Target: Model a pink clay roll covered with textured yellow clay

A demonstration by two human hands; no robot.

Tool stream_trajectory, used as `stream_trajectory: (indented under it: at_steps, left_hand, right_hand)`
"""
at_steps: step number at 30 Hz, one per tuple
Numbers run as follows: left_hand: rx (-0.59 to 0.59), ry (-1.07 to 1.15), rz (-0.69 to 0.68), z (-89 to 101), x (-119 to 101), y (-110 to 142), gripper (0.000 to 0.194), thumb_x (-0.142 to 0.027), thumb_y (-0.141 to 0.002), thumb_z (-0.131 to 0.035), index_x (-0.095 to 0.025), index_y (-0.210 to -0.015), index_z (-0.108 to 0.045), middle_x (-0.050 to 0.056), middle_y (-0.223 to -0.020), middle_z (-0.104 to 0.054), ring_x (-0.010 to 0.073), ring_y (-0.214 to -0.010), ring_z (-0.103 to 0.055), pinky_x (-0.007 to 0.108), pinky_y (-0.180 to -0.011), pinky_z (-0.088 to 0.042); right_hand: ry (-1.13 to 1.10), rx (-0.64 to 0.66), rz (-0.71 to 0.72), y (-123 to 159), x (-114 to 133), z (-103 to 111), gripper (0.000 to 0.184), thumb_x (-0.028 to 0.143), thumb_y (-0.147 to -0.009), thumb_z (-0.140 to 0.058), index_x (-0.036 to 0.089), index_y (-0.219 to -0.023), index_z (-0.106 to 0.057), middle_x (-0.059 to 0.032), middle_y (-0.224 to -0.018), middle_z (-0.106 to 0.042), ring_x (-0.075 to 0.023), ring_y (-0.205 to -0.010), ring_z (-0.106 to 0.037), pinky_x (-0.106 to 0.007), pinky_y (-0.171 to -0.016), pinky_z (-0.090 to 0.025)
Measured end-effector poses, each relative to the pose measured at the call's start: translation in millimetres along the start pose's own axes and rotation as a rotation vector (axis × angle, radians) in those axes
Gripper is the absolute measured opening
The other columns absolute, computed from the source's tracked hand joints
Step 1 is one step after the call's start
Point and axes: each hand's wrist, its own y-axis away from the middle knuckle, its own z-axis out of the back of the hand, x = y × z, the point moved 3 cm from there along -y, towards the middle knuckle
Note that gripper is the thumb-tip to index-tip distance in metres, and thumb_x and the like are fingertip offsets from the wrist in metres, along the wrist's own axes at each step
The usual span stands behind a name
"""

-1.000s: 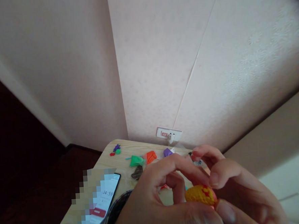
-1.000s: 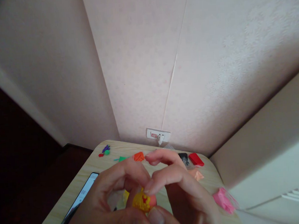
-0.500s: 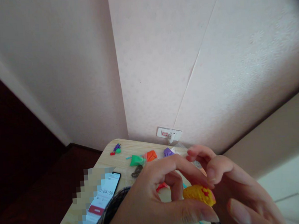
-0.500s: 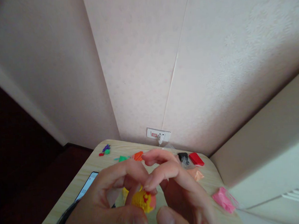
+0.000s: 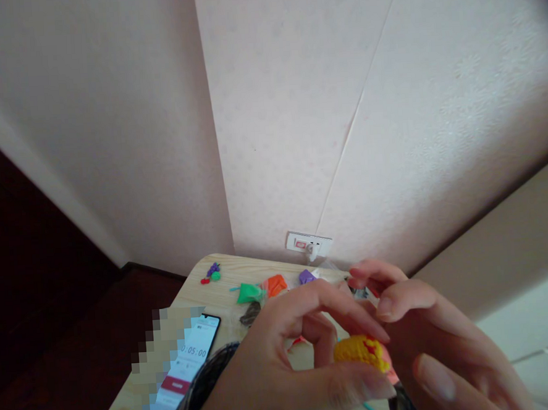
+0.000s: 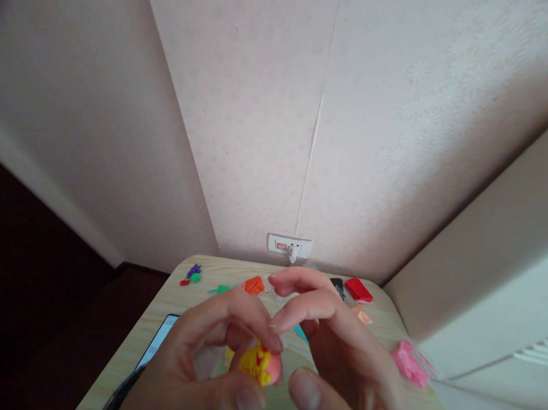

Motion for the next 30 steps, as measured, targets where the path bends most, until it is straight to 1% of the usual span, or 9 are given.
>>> stream_trajectory:
  at_steps: [3,6,8,10,12,15,22,27,30]
  left_hand:
    - [0.017,0.172,0.005,-0.1,1,2,0.012,-0.027,-0.078,-0.076,-0.022,-0.083,-0.067,-0.006,-0.071,-0.062,0.0053,-0.054,-0.045,0.017,-0.05,-0.033]
    - [0.018,0.409,-0.057,1.4,1,2,0.009,-0.028,-0.083,-0.072,-0.023,-0.085,-0.065,-0.007,-0.071,-0.063,0.0005,-0.039,-0.024,0.015,-0.037,-0.018]
    - [-0.002,0.55,-0.181,3.5,0,1,0.007,-0.029,-0.086,-0.069,-0.022,-0.088,-0.067,-0.008,-0.073,-0.066,-0.0029,-0.035,-0.018,0.014,-0.042,-0.027]
    - [0.008,0.653,-0.269,3.8,0,0,0.01,-0.03,-0.089,-0.065,-0.021,-0.092,-0.069,-0.008,-0.075,-0.067,-0.0055,-0.033,-0.018,0.014,-0.058,-0.04]
    - [0.034,0.736,-0.297,2.6,1,-2,0.013,-0.03,-0.091,-0.063,-0.019,-0.095,-0.069,-0.007,-0.078,-0.067,-0.0058,-0.033,-0.018,0.015,-0.068,-0.045]
    - [0.051,0.844,-0.288,-0.3,4,-4,0.017,-0.03,-0.093,-0.059,-0.016,-0.095,-0.069,-0.007,-0.08,-0.066,-0.0044,-0.034,-0.015,0.015,-0.07,-0.046]
    - [0.06,0.884,-0.266,-5.0,5,-6,0.014,-0.027,-0.092,-0.06,-0.016,-0.093,-0.068,-0.006,-0.077,-0.066,-0.0023,-0.036,-0.023,0.018,-0.071,-0.044]
    - [0.034,0.853,-0.228,-3.1,6,-6,0.011,-0.027,-0.091,-0.062,-0.018,-0.092,-0.068,-0.007,-0.075,-0.066,-0.0013,-0.038,-0.024,0.017,-0.078,-0.044]
    - [0.023,0.811,-0.207,-1.6,5,-6,0.01,-0.028,-0.089,-0.064,-0.02,-0.09,-0.069,-0.007,-0.073,-0.063,-0.0017,-0.039,-0.025,0.012,-0.064,-0.043]
  right_hand:
    - [0.028,-0.029,0.02,3,0,4,0.021,0.038,-0.09,-0.06,0.035,-0.11,-0.065,-0.0049,-0.129,-0.053,-0.0277,-0.112,-0.065,-0.042,-0.093,-0.057]
    - [0.143,-0.07,0.098,3,5,10,0.018,0.038,-0.087,-0.064,0.032,-0.104,-0.067,-0.0065,-0.119,-0.06,-0.0267,-0.107,-0.066,-0.035,-0.079,-0.061]
    - [0.28,-0.076,0.172,2,10,12,0.011,0.034,-0.086,-0.067,0.029,-0.096,-0.068,-0.0065,-0.107,-0.064,-0.0238,-0.101,-0.065,-0.029,-0.073,-0.06]
    - [0.438,-0.05,0.251,0,14,11,0.008,0.03,-0.086,-0.068,0.029,-0.094,-0.068,-0.005,-0.104,-0.064,-0.0211,-0.099,-0.063,-0.027,-0.075,-0.058]
    - [0.574,-0.017,0.32,-1,16,8,0.012,0.026,-0.086,-0.068,0.03,-0.097,-0.067,-0.0025,-0.109,-0.062,-0.0183,-0.099,-0.061,-0.026,-0.081,-0.056]
    - [0.732,-0.021,0.38,0,17,0,0.014,0.023,-0.087,-0.066,0.03,-0.098,-0.066,0.0007,-0.115,-0.056,-0.0149,-0.101,-0.057,-0.022,-0.082,-0.052]
    - [0.738,-0.185,0.356,2,13,-13,0.008,0.028,-0.093,-0.058,0.031,-0.091,-0.065,0.0007,-0.111,-0.056,-0.0173,-0.097,-0.054,-0.029,-0.071,-0.048]
    - [0.783,-0.092,0.362,-1,12,-12,0.016,0.016,-0.091,-0.057,0.03,-0.097,-0.062,-0.0001,-0.113,-0.055,-0.0167,-0.1,-0.054,-0.029,-0.078,-0.047]
    - [0.761,-0.123,0.38,-2,12,-10,0.014,0.015,-0.093,-0.054,0.027,-0.096,-0.06,-0.0014,-0.109,-0.057,-0.0171,-0.098,-0.055,-0.03,-0.075,-0.047]
